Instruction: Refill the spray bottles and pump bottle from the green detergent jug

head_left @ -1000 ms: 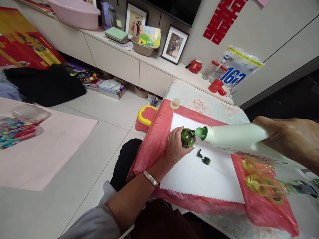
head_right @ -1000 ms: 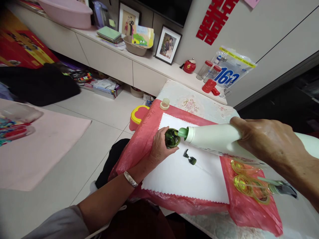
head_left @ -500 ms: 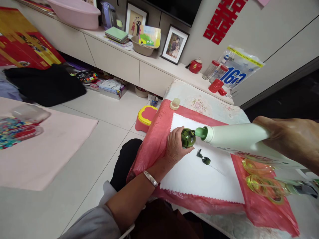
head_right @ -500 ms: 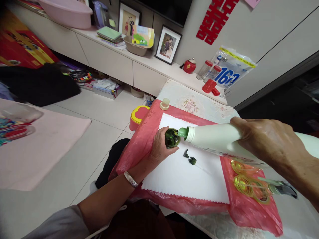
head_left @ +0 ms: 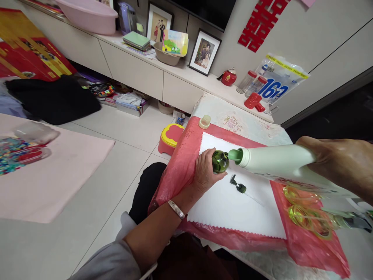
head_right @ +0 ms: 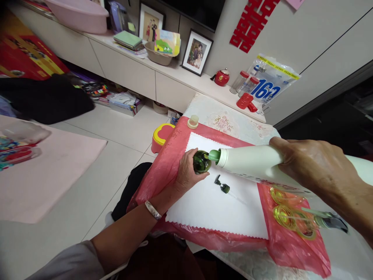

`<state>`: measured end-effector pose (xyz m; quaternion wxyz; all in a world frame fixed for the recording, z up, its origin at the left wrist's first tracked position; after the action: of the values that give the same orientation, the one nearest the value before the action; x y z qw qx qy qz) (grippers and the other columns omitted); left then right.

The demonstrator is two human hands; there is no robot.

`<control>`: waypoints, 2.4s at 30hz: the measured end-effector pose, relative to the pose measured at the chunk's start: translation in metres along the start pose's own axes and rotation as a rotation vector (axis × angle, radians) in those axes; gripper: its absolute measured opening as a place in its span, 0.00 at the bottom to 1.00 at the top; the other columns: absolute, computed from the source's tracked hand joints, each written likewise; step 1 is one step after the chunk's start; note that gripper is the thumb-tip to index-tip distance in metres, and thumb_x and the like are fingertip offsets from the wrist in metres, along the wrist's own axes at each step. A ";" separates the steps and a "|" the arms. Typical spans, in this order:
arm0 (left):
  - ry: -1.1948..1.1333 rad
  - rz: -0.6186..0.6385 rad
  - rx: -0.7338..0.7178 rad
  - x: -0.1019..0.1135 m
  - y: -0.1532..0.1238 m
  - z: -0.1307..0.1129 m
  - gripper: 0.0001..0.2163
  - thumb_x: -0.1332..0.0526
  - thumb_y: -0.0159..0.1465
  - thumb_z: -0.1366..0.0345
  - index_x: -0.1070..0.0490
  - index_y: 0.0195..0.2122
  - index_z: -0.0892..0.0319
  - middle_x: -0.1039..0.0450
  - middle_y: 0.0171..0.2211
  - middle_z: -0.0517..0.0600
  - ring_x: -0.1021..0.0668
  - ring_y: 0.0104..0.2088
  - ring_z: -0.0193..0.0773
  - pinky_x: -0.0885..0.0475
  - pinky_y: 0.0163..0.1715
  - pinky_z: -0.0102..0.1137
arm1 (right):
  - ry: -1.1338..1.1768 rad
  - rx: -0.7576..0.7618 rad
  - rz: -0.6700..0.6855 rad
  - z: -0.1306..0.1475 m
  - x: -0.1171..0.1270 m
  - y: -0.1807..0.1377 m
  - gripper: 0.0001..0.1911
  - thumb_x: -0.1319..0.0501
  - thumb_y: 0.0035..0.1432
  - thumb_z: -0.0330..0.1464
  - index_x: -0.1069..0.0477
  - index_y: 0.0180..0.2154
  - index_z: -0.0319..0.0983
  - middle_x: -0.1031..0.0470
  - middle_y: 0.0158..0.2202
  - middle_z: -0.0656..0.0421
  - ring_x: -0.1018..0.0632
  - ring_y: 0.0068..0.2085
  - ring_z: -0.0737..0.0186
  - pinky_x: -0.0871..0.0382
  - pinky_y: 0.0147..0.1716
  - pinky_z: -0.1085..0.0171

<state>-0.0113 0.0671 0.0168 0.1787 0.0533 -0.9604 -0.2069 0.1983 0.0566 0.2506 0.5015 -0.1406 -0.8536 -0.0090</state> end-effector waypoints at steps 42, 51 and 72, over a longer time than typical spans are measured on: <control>0.001 -0.002 0.000 -0.002 -0.001 0.002 0.45 0.23 0.46 0.63 0.44 0.62 0.56 0.32 0.58 0.60 0.29 0.59 0.57 0.33 0.59 0.51 | 0.056 -0.055 -0.007 -0.002 0.004 0.000 0.08 0.46 0.50 0.43 0.35 0.28 0.47 0.30 0.24 0.56 0.30 0.25 0.54 0.39 0.28 0.59; 0.002 -0.014 -0.015 0.000 0.000 0.000 0.44 0.23 0.45 0.63 0.43 0.61 0.57 0.32 0.57 0.61 0.28 0.58 0.56 0.32 0.58 0.50 | 0.011 -0.032 0.006 -0.002 0.002 0.000 0.09 0.47 0.51 0.44 0.35 0.28 0.47 0.29 0.25 0.56 0.29 0.26 0.53 0.39 0.28 0.59; 0.009 -0.017 -0.026 -0.002 -0.001 0.000 0.45 0.23 0.46 0.63 0.45 0.62 0.59 0.32 0.58 0.62 0.28 0.58 0.57 0.32 0.58 0.51 | 0.033 -0.077 -0.011 -0.004 0.003 0.000 0.08 0.45 0.49 0.44 0.36 0.27 0.47 0.29 0.25 0.58 0.29 0.26 0.53 0.37 0.29 0.58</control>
<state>-0.0099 0.0663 0.0156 0.1819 0.0600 -0.9564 -0.2206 0.2003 0.0567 0.2553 0.5097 -0.1547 -0.8450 -0.0469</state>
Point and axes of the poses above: each hand's wrist, its own y-axis towards the middle knuckle, its own x-axis out of the back of the hand, z = x × y, the point moved 8 cm from there along y, towards the middle knuckle
